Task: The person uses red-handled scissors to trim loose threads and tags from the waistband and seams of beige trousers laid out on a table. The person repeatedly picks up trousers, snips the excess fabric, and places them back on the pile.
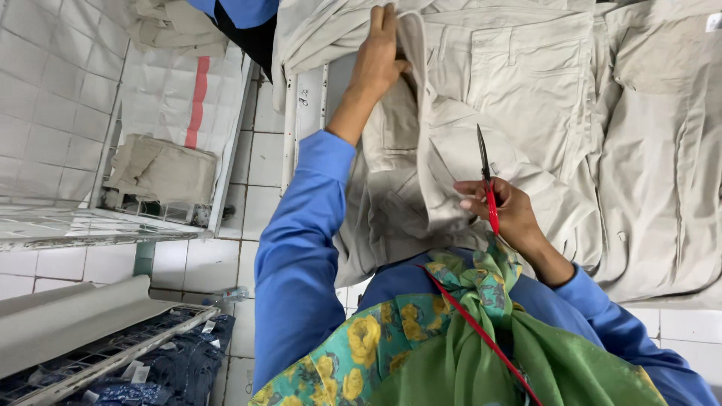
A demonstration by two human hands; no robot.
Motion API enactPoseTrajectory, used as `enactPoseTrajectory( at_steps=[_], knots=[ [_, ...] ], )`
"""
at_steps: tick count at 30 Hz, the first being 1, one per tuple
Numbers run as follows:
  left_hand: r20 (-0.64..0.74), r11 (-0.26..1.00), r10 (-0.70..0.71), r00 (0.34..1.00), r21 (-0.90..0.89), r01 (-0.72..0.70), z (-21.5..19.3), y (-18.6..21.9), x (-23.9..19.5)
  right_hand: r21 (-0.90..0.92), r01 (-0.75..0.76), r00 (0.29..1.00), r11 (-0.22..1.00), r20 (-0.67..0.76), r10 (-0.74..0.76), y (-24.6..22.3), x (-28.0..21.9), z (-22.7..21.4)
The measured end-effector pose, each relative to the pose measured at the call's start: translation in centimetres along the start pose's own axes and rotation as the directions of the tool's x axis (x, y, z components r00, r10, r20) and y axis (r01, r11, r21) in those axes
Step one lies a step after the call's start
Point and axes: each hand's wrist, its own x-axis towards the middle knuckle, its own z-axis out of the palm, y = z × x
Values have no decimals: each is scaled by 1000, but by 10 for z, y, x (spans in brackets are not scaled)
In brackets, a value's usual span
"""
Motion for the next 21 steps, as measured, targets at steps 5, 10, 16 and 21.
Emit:
enactPoseTrajectory(
  at_steps=[5,10,16,21],
  knots=[
    [-151,866,-59,987,485,126,38,-37,17,-176,69,987,982,-128,-93,6,7,25],
    [-89,863,-70,994,494,105,27,-97,56,-591,82,996,803,17,-90,74,40,38],
    [-145,814,-33,989,571,111,-17,-124,47,-616,570,819,544,373,-436,142,44,-2],
    [-230,986,-34,973,151,70,-29,-122,41,-563,543,833,622,269,-484,120,48,-33]
  ],
)
